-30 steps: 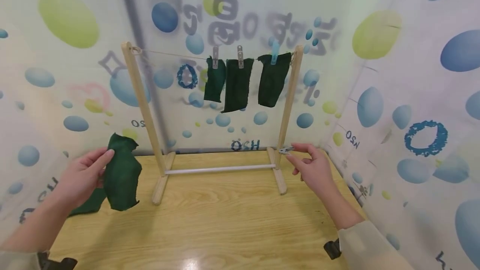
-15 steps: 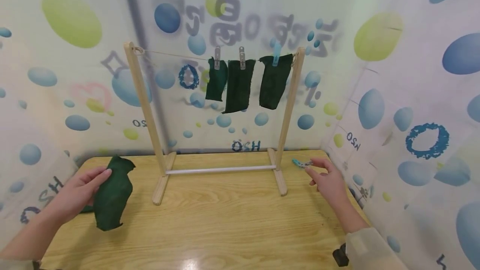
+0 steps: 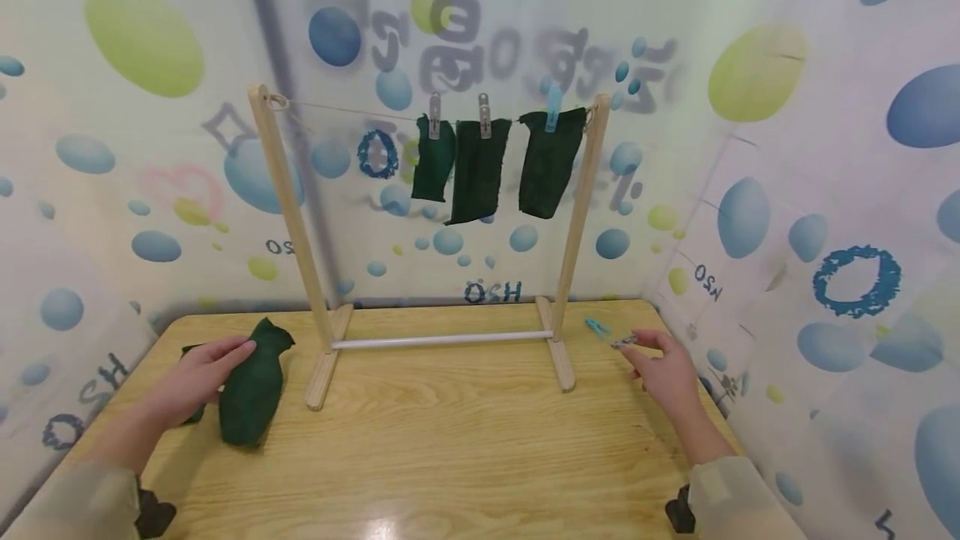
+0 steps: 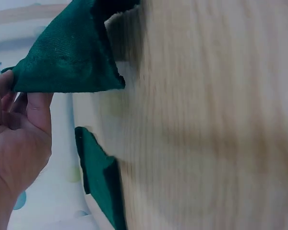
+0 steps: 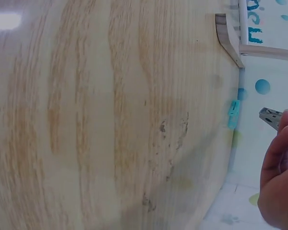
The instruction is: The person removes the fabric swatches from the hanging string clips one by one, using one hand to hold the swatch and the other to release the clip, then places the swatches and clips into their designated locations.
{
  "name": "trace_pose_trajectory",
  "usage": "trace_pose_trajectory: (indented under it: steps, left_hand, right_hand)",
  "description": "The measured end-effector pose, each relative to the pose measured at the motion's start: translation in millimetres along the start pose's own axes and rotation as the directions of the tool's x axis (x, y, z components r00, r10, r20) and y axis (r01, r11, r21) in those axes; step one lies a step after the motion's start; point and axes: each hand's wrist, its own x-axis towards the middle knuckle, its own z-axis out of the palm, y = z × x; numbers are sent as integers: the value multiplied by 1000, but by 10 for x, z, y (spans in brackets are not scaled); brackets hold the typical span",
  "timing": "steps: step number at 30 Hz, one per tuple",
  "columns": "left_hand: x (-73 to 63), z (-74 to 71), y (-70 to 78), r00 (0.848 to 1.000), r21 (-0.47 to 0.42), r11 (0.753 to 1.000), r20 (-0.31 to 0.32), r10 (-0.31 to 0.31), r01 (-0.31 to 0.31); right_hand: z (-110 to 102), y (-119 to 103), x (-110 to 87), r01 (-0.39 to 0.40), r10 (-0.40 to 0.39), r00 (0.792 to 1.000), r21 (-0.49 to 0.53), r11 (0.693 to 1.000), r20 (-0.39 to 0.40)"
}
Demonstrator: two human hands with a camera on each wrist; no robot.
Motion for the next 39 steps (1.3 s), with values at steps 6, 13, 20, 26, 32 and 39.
trace_pose_trajectory:
  steps: [6, 13, 20, 26, 32, 39]
  left_hand:
    - [206, 42, -29, 999, -26, 999, 21, -45, 46]
    - [281, 75, -39, 994, -84, 992, 48, -93, 97]
    - [277, 35, -106, 996, 175, 983, -82, -43, 57]
    - [255, 2, -98, 996, 280, 960, -83, 14, 9]
    - [164, -50, -47, 995, 331, 944, -92, 31, 1]
    - [107, -102, -100, 990, 387, 922, -112, 87, -37]
  right_hand:
    - [9, 85, 36, 8, -8, 1000, -9, 1000, 0]
    - [52, 191, 79, -55, 54, 998, -42, 998, -36]
    - [51, 284, 130, -98, 97, 993, -9, 995, -70]
    - [84, 398, 201, -145, 146, 982, 21, 989, -119]
    - [85, 478, 264, -160, 162, 980, 26, 987, -112]
    - [86, 477, 285, -160, 159, 982, 5, 987, -105]
